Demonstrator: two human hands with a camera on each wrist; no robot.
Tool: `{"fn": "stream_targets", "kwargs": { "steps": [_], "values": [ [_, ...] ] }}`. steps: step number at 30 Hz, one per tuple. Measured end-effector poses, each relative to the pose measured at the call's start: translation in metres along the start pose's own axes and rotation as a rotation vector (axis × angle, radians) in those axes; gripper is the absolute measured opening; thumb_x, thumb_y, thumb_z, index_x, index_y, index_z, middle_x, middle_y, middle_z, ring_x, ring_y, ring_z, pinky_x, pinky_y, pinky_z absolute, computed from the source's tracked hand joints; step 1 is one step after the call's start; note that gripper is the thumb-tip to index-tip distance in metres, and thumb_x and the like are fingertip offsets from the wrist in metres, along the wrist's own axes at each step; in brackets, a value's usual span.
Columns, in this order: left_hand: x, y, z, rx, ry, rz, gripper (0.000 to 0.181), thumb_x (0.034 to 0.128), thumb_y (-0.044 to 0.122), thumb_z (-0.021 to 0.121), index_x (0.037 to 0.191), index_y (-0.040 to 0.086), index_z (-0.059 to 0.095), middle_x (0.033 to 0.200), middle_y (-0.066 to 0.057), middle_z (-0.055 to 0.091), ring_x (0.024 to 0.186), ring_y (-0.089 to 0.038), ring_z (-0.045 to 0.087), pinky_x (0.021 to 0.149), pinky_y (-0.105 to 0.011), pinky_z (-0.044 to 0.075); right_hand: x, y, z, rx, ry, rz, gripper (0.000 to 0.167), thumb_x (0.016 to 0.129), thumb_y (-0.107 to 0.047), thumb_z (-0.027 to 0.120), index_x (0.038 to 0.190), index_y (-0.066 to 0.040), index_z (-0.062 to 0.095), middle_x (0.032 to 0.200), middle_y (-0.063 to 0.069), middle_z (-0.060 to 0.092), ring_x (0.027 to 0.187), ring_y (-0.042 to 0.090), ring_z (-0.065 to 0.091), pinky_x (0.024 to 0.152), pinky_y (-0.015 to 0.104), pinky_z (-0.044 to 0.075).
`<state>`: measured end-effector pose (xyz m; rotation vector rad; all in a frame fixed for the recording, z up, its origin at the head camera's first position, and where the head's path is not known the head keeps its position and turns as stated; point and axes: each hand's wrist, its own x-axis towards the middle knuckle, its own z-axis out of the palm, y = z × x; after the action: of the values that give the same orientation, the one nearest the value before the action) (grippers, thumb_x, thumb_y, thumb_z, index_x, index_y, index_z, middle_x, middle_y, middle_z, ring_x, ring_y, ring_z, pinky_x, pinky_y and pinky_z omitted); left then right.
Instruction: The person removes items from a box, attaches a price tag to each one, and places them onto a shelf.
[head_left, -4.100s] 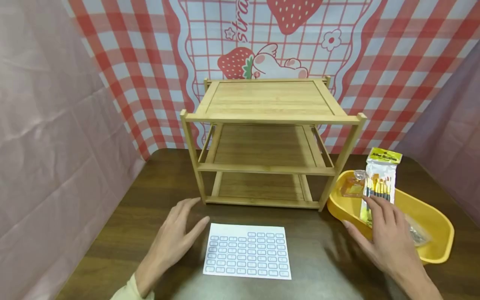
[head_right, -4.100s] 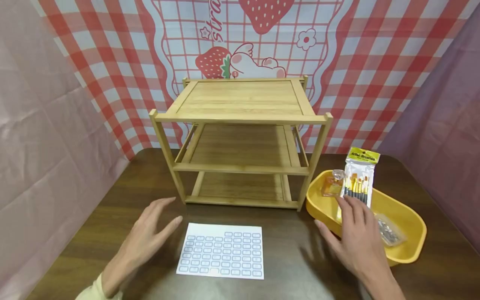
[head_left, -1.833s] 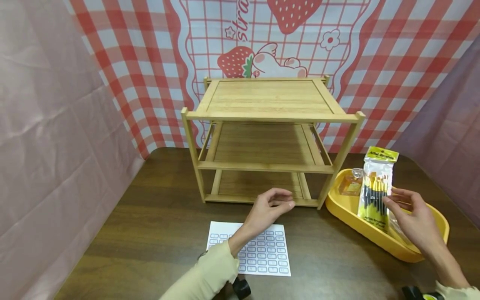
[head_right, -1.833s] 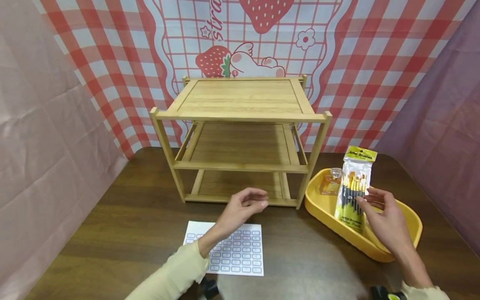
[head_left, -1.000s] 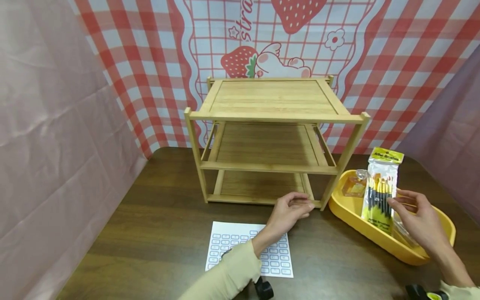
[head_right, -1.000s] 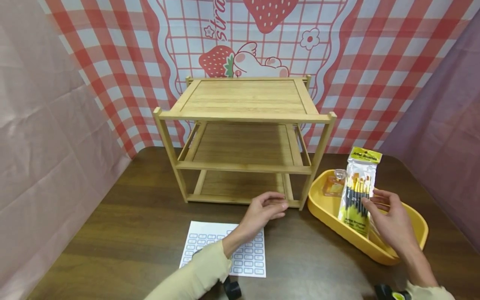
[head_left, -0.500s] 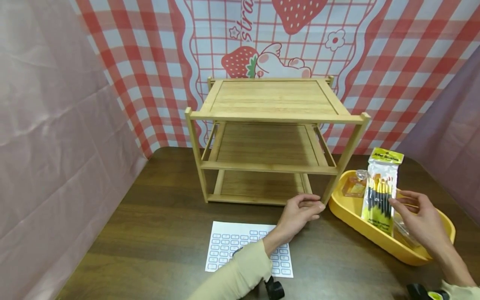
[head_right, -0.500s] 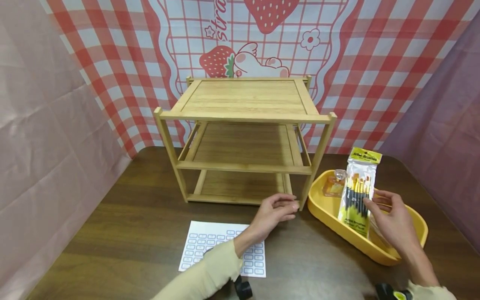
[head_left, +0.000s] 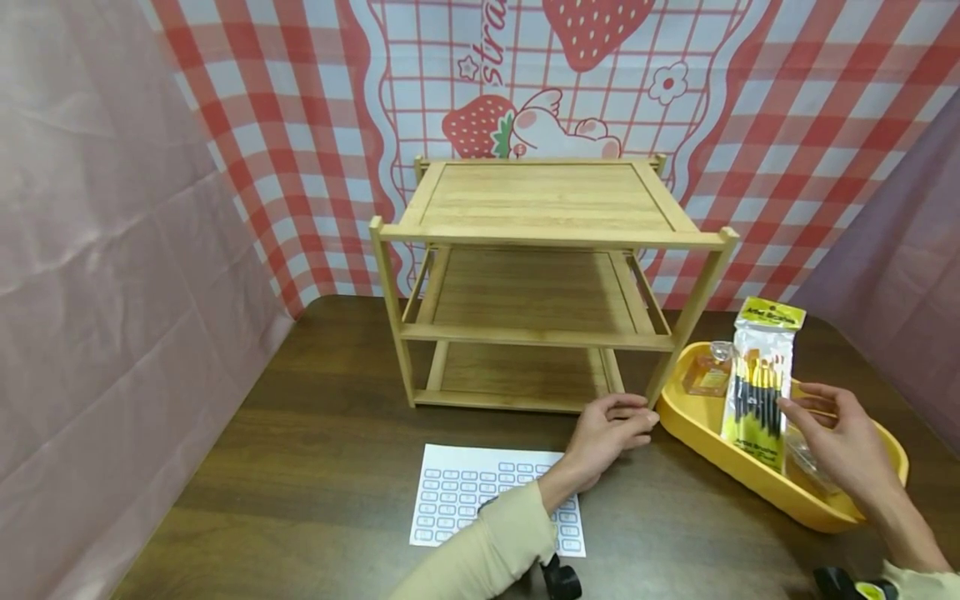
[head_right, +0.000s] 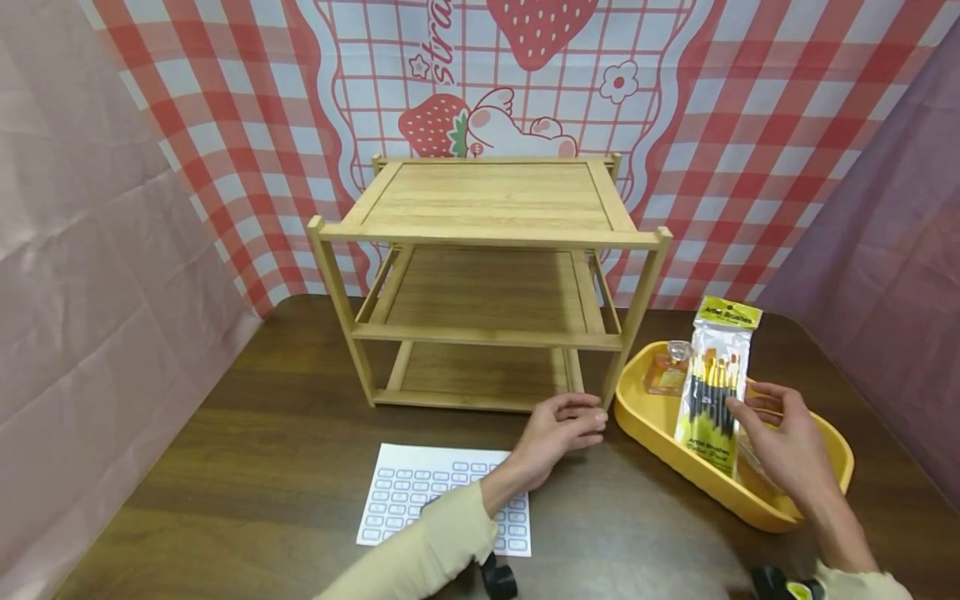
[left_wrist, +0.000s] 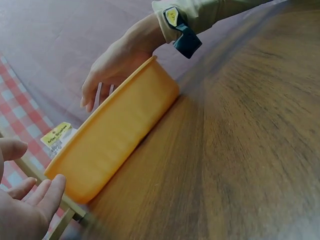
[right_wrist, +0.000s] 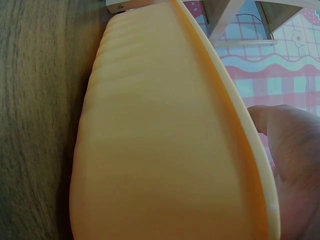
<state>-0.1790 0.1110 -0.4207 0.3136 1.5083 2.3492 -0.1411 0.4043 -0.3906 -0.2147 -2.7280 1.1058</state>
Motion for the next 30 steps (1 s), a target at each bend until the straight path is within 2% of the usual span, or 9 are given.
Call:
{"fn": "stream_targets", "kwargs": {
  "steps": [2,4,8,13,20,21,25,27,30],
  "values": [
    [0.001,-0.001,0.001,-0.021,0.012,-0.002,0.027,0.0948,-0.006,0.067,0.121,-0.010,0.063,0.098,-0.005,0.070,0.109,-0.042,0.068,0.084,-0.030,0.059,0.000,0.001,0.000,0.004,0.001,-0.009,0.068,0.109,-0.033,0.050,0.145,0.020,0.028,0.135,0.045,0.043,0.111,0.051,0.053,0.061,0.008,0.036],
    [0.002,-0.003,0.003,-0.046,0.030,-0.004,0.027,0.0936,-0.007,0.067,0.120,-0.010,0.064,0.098,-0.006,0.070,0.104,-0.036,0.069,0.084,-0.030,0.060,0.000,0.002,0.000,0.010,0.006,-0.026,0.067,0.109,-0.032,0.051,0.145,0.020,0.029,0.134,0.046,0.044,0.101,0.023,0.061,0.063,0.007,0.037],
    [0.003,-0.007,0.008,-0.099,0.062,-0.007,0.028,0.0916,-0.011,0.066,0.119,-0.010,0.063,0.097,-0.009,0.070,0.092,-0.024,0.070,0.081,-0.031,0.061,0.001,0.005,-0.001,0.018,0.017,-0.041,0.065,0.109,-0.029,0.054,0.144,0.021,0.031,0.132,0.047,0.045,0.091,-0.015,0.040,0.064,0.005,0.038],
    [0.003,-0.010,0.014,-0.155,0.115,-0.010,0.026,0.0904,-0.014,0.066,0.116,-0.009,0.064,0.095,-0.011,0.071,0.087,-0.021,0.069,0.079,-0.032,0.061,0.001,0.005,-0.001,0.001,0.025,-0.031,0.066,0.108,-0.031,0.054,0.143,0.020,0.032,0.132,0.046,0.046,0.092,-0.001,0.051,0.064,0.006,0.039],
    [0.006,-0.015,0.023,-0.181,0.228,-0.014,0.021,0.0876,-0.015,0.069,0.107,-0.007,0.067,0.090,-0.012,0.071,0.090,-0.033,0.072,0.075,-0.031,0.062,0.002,0.005,-0.001,0.008,0.013,-0.034,0.065,0.109,-0.028,0.052,0.142,0.022,0.030,0.130,0.048,0.045,0.101,0.046,0.057,0.062,0.007,0.042],
    [0.006,-0.016,0.024,-0.180,0.237,-0.013,0.021,0.0876,-0.015,0.069,0.107,-0.007,0.067,0.090,-0.012,0.072,0.090,-0.033,0.072,0.074,-0.031,0.062,0.002,0.005,-0.001,0.006,0.010,-0.032,0.065,0.109,-0.029,0.052,0.142,0.022,0.030,0.130,0.048,0.044,0.101,0.045,0.058,0.062,0.007,0.042],
    [0.006,-0.018,0.027,-0.193,0.261,-0.008,0.020,0.0870,-0.014,0.069,0.106,-0.009,0.066,0.089,-0.013,0.072,0.085,-0.029,0.072,0.075,-0.031,0.062,0.003,0.005,-0.002,0.022,-0.001,-0.037,0.065,0.109,-0.028,0.051,0.142,0.024,0.029,0.130,0.050,0.043,0.089,0.004,0.060,0.062,0.009,0.045],
    [0.006,-0.019,0.029,-0.202,0.267,-0.008,0.019,0.0866,-0.015,0.069,0.105,-0.010,0.067,0.088,-0.013,0.072,0.083,-0.027,0.071,0.075,-0.032,0.062,0.003,0.005,-0.002,0.029,-0.004,-0.041,0.065,0.109,-0.027,0.051,0.142,0.024,0.028,0.129,0.050,0.042,0.083,-0.015,0.048,0.062,0.010,0.047],
    [0.006,-0.020,0.031,-0.214,0.272,-0.009,0.018,0.0861,-0.015,0.069,0.103,-0.010,0.067,0.086,-0.012,0.072,0.081,-0.025,0.071,0.074,-0.032,0.062,0.004,0.005,-0.002,0.031,-0.010,-0.042,0.065,0.109,-0.027,0.051,0.141,0.025,0.028,0.129,0.051,0.042,0.081,-0.021,0.040,0.061,0.011,0.048]
  ]
}}
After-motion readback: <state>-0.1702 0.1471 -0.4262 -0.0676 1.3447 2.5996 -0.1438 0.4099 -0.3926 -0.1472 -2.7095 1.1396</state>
